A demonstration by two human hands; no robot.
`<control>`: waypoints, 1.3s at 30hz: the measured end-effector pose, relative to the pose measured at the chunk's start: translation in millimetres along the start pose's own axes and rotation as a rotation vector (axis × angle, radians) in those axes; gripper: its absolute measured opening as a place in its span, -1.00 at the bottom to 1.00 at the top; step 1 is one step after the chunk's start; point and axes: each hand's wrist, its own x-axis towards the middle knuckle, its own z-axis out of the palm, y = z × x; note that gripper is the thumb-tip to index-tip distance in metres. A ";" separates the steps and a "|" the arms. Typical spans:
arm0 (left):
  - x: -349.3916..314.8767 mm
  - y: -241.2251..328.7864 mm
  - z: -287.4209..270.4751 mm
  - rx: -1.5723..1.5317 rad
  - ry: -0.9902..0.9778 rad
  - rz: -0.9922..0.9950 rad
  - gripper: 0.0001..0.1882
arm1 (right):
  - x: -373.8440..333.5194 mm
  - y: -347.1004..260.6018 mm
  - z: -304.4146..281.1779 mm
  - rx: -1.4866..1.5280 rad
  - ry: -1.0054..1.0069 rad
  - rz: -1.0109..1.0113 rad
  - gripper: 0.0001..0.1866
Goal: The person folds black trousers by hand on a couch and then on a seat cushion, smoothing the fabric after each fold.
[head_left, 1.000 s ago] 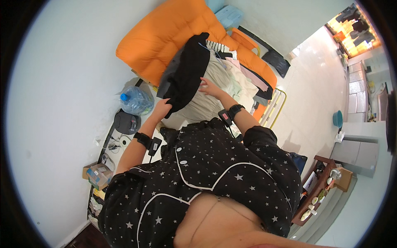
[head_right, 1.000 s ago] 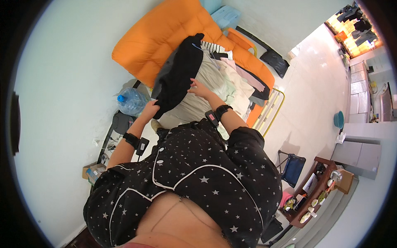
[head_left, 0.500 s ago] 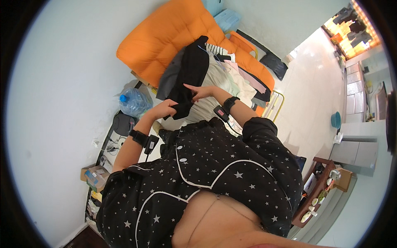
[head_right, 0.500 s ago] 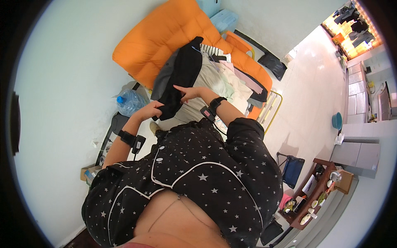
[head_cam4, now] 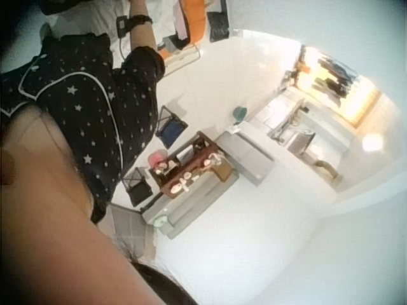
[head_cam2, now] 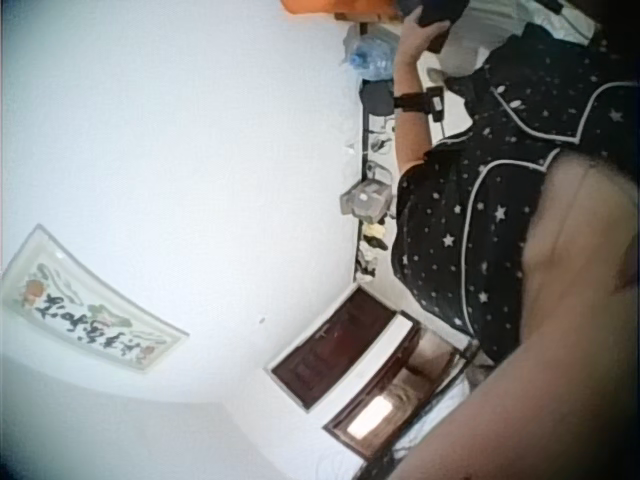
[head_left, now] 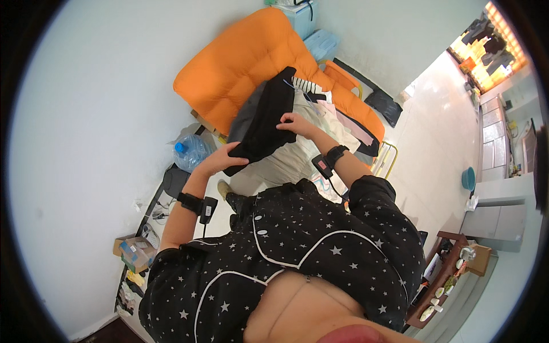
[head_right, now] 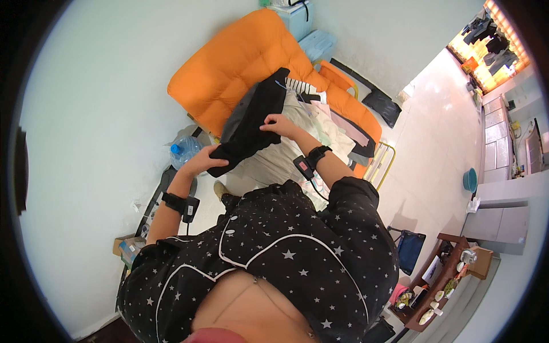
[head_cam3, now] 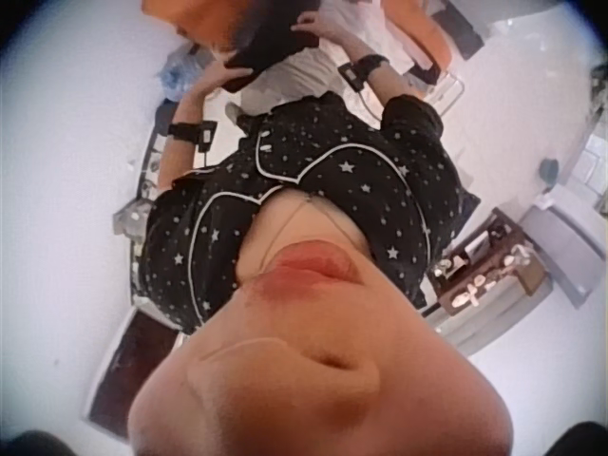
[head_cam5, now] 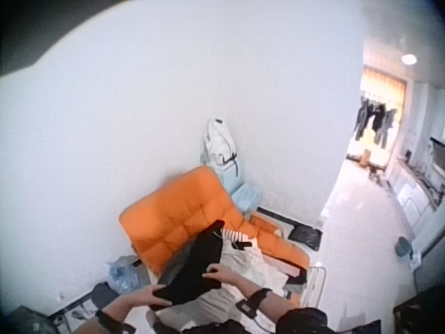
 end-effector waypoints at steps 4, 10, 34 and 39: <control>6.7 22.0 -23.1 0.216 0.185 0.041 -0.58 | -8.2 -71.0 -20.2 0.243 -0.060 0.002 -0.21; 13.3 71.2 -48.9 0.123 0.453 0.317 -0.72 | -17.3 -131.3 -55.6 -0.485 -0.281 -0.142 -0.05; 65.4 18.2 -9.7 0.125 0.394 0.360 -0.02 | 9.4 -136.4 17.4 0.421 0.060 -0.148 -0.62; 74.9 -25.4 8.9 -0.182 0.455 0.086 -0.61 | 1.4 -126.0 35.1 0.374 -0.179 -0.193 -0.60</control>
